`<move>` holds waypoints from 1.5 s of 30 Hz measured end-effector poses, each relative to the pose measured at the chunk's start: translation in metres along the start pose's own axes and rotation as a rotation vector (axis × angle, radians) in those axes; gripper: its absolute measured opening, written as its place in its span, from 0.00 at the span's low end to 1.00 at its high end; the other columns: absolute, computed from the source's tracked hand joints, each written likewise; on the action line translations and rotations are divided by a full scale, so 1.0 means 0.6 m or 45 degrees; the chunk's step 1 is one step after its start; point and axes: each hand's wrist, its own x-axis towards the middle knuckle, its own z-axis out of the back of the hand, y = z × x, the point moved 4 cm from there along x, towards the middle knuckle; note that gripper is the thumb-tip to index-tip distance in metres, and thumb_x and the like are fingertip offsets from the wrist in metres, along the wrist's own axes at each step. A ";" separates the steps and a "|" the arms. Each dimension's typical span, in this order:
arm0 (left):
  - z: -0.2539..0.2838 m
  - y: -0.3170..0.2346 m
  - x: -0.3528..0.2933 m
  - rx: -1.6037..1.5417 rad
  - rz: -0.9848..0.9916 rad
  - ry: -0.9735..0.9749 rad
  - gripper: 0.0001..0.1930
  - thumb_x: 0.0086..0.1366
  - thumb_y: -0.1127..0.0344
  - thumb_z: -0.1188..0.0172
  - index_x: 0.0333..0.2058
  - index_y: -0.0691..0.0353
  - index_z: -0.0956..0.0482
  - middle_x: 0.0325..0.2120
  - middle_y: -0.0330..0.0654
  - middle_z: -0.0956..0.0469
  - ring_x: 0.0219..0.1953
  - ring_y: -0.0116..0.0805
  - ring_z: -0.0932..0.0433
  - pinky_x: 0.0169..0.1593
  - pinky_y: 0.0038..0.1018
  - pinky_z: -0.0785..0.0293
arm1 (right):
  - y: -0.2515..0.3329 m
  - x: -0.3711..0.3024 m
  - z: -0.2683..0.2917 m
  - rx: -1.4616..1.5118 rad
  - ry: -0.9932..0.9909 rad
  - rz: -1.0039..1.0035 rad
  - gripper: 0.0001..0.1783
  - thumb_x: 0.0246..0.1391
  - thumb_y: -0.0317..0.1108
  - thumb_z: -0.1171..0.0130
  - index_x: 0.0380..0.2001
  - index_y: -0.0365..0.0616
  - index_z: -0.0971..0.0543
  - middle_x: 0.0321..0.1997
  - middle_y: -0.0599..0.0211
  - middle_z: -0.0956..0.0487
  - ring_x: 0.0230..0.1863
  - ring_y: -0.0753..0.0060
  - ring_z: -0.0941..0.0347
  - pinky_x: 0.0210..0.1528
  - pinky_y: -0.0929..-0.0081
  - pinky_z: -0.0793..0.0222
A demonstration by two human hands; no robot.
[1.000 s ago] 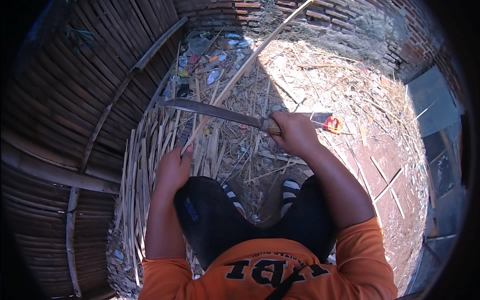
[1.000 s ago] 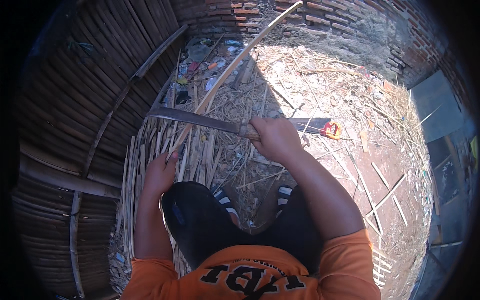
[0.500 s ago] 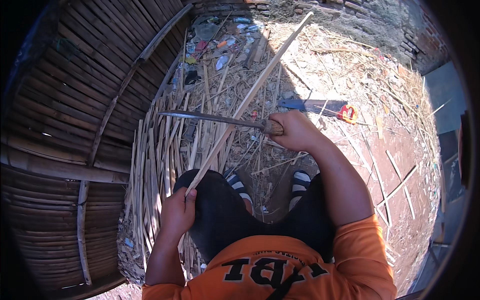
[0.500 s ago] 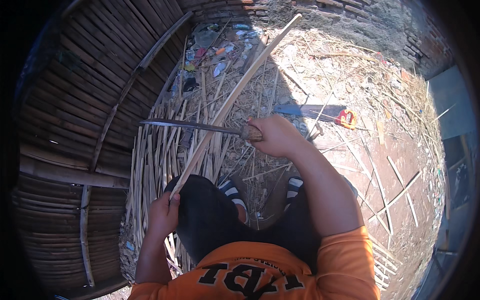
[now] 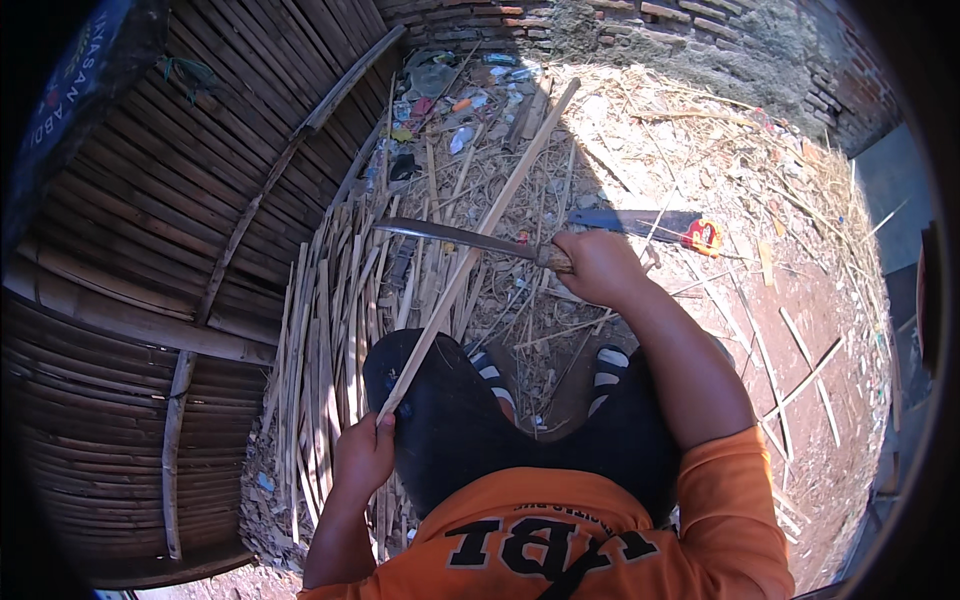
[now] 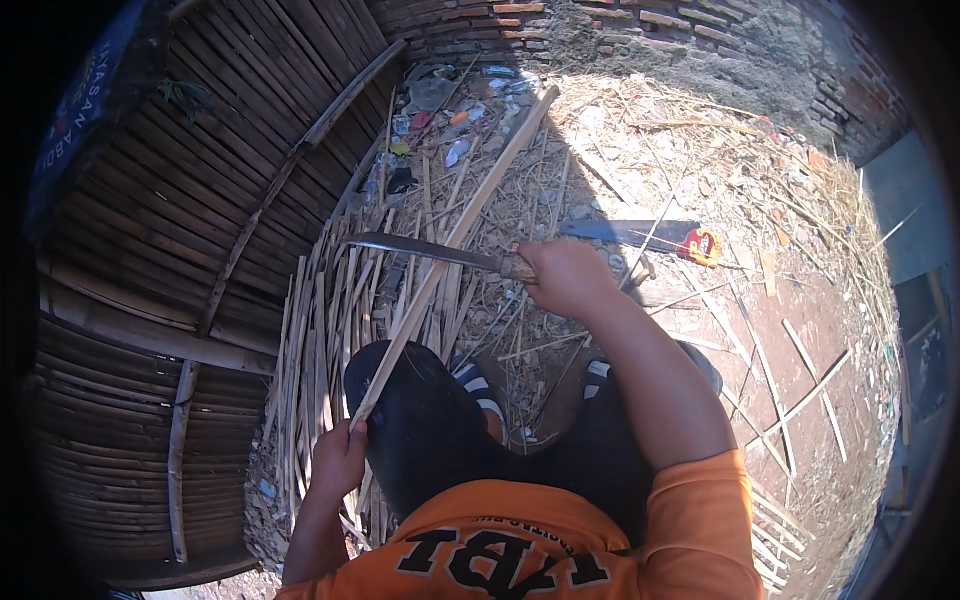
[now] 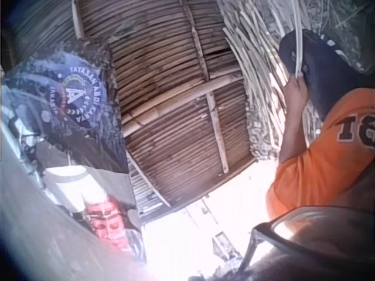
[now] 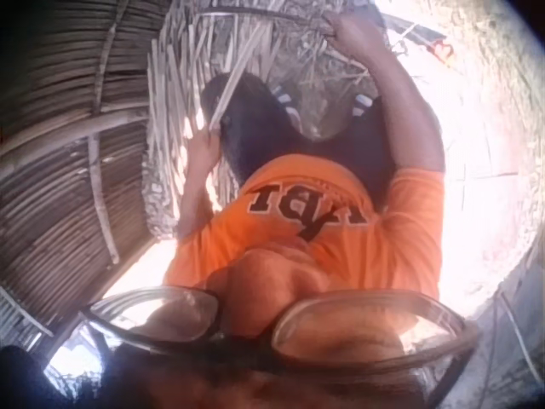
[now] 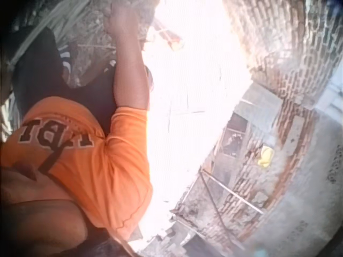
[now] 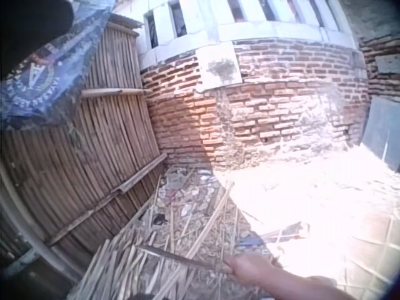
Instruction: The person shaves and scrapes long strips of bamboo using a knife, occasionally using a hammer to tap the knife along the wood.
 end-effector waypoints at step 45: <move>-0.070 0.086 -0.023 0.078 -0.121 -0.154 0.21 0.77 0.52 0.51 0.33 0.66 0.24 0.22 0.61 0.24 0.27 0.66 0.23 0.31 0.51 0.31 | -0.080 0.016 -0.010 0.263 -0.088 -0.263 0.12 0.50 0.34 0.36 0.39 0.46 0.21 0.33 0.52 0.16 0.37 0.46 0.18 0.42 0.52 0.23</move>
